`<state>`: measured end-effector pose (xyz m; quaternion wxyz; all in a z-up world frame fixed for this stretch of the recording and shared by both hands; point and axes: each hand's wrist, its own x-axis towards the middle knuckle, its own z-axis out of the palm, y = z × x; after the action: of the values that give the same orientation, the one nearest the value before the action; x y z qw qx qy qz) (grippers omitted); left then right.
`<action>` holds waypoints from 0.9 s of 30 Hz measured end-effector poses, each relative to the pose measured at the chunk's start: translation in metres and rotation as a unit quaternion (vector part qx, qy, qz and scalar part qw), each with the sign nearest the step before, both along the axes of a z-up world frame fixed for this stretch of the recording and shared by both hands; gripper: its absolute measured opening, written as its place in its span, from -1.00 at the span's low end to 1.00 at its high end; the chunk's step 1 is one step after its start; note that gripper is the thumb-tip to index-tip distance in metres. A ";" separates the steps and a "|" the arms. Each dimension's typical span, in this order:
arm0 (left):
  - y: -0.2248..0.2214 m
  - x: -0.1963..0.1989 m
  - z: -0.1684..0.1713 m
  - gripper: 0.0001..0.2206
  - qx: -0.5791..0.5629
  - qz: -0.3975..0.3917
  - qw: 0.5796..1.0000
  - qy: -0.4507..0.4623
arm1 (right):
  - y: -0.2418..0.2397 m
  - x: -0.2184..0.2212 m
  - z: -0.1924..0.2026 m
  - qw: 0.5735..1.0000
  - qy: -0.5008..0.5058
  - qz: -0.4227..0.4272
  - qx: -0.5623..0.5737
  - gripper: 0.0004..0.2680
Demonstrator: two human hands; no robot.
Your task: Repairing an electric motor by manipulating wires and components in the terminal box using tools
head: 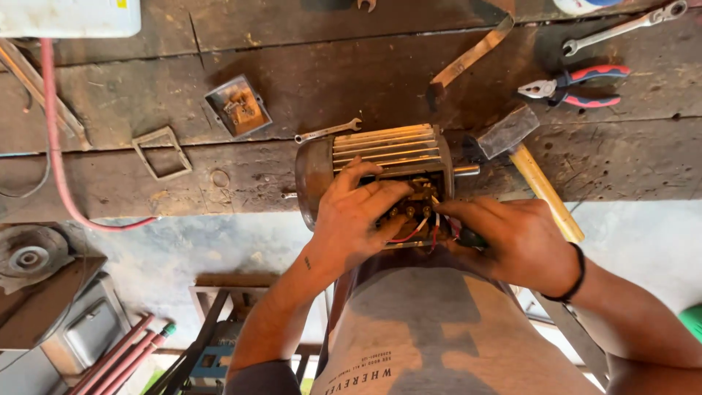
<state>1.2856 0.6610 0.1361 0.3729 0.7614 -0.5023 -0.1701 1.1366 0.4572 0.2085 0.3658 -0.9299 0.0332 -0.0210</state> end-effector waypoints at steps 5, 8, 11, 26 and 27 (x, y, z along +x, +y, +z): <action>0.001 -0.006 -0.006 -0.62 -0.014 0.020 0.999 0.024 | 0.018 -0.022 -0.025 0.998 -0.025 -0.047 -0.032 -0.86; 0.000 -0.006 0.000 -0.61 -0.005 0.026 0.999 0.021 | 0.025 -0.039 -0.031 0.998 -0.008 -0.050 -0.034 -0.83; -0.001 -0.006 0.004 -0.62 0.024 0.026 0.999 -0.029 | 0.031 -0.050 -0.033 0.997 -0.007 -0.072 -0.042 -0.92; -0.009 -0.001 0.035 -0.70 0.075 -0.013 0.995 -0.061 | 0.002 -0.015 0.011 0.994 0.030 -0.057 -0.091 -0.77; -0.008 -0.003 0.033 -0.66 0.091 -0.012 0.994 -0.065 | -0.001 -0.014 0.018 0.996 0.036 -0.061 -0.050 -0.83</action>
<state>1.2830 0.6530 0.1696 0.2661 0.7955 -0.5174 -0.1696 1.1224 0.4562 0.2261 0.3155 -0.9433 0.1020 -0.0117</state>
